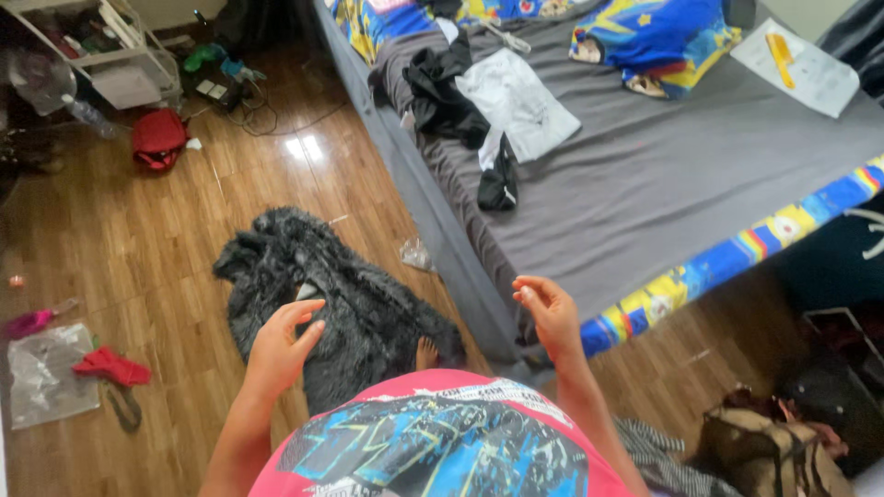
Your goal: The person picks up clothing items from the floor and a bag, unfolds a pink shirt, puts various black and grey items into a white plastic mailer bag, and then places a yellow comb and other small items onto a shelf.
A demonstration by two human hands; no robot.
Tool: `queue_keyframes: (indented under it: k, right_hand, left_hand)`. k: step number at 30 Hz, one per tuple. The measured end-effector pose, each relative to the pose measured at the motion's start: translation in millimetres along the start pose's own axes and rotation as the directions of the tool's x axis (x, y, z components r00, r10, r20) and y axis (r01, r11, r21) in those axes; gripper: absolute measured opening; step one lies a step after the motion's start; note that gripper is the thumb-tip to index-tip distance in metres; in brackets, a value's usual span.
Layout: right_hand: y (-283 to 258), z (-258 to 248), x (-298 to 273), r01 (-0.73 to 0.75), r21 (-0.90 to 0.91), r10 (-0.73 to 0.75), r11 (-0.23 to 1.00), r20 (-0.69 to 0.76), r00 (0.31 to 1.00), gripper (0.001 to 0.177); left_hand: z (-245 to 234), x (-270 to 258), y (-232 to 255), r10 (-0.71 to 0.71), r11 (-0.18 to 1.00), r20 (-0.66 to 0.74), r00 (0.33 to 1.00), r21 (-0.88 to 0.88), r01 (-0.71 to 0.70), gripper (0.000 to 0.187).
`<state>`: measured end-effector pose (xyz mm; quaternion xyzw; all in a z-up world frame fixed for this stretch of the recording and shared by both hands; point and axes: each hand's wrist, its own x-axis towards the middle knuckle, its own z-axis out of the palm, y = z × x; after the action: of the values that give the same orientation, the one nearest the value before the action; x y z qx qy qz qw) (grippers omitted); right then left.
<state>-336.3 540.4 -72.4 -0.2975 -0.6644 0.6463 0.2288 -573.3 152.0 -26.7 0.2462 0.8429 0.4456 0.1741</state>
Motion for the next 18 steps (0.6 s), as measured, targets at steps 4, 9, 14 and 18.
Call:
queue_keyframes:
  k: [4,9,14,18]
  right_hand:
    - [-52,1,92,0.066,-0.051,-0.068,0.997,-0.039,0.997,0.024]
    - [-78,13,173,0.068,-0.220,-0.057,0.973,0.057,0.997,0.024]
    - [-48,37,216,-0.058,-0.139,0.067,0.989,0.060,0.996,0.025]
    - [-10,57,248,-0.165,-0.116,0.170,0.979,0.029,0.985,0.026]
  left_hand:
    - [2,81,19,0.131,0.978,0.190,0.973,0.134,-0.158,0.048]
    - [35,151,15,0.083,0.996,0.245,0.966,-0.002,-0.085,0.052]
    - [41,200,-16,-0.113,0.990,0.366,0.924,-0.038,0.137,0.054]
    - [29,275,-43,-0.112,0.992,0.367,0.923,-0.008,0.124,0.053]
